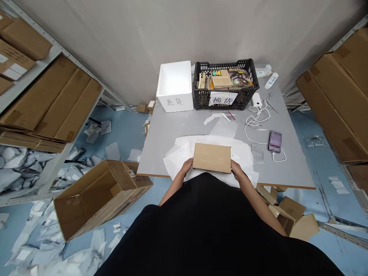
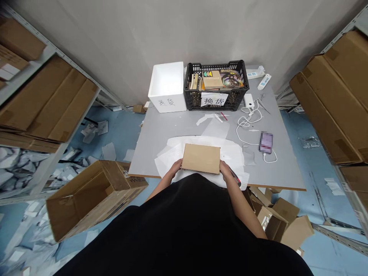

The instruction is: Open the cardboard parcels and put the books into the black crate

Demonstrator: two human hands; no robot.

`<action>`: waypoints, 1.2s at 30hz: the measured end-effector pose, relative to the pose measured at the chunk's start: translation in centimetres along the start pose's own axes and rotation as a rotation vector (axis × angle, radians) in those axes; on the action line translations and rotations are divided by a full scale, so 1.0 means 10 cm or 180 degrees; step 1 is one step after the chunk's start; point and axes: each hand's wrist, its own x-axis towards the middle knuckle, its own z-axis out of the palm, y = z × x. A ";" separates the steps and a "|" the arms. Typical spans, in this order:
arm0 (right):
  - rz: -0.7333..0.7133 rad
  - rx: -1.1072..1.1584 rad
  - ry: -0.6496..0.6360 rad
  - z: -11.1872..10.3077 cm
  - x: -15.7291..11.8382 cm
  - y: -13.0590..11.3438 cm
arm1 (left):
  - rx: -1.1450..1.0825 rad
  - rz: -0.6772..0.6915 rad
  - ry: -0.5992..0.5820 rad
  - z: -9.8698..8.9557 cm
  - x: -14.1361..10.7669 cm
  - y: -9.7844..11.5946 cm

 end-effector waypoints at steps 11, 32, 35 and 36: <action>0.0314 0.0668 -0.0772 -0.20 -0.07 0.25 | -0.0542 0.0088 -0.0117 0.03 0.16 -0.24; 0.0391 0.1109 -0.0689 -0.25 -0.12 0.38 | -0.0771 -0.0008 -0.0647 0.00 0.09 -0.16; 0.0287 0.0767 -0.0644 -0.17 -0.13 0.33 | -0.0566 -0.0030 -0.0683 0.00 0.05 -0.09; 0.0240 0.0661 -0.0577 -0.15 -0.13 0.30 | -0.0497 -0.0030 -0.0715 -0.02 0.04 -0.05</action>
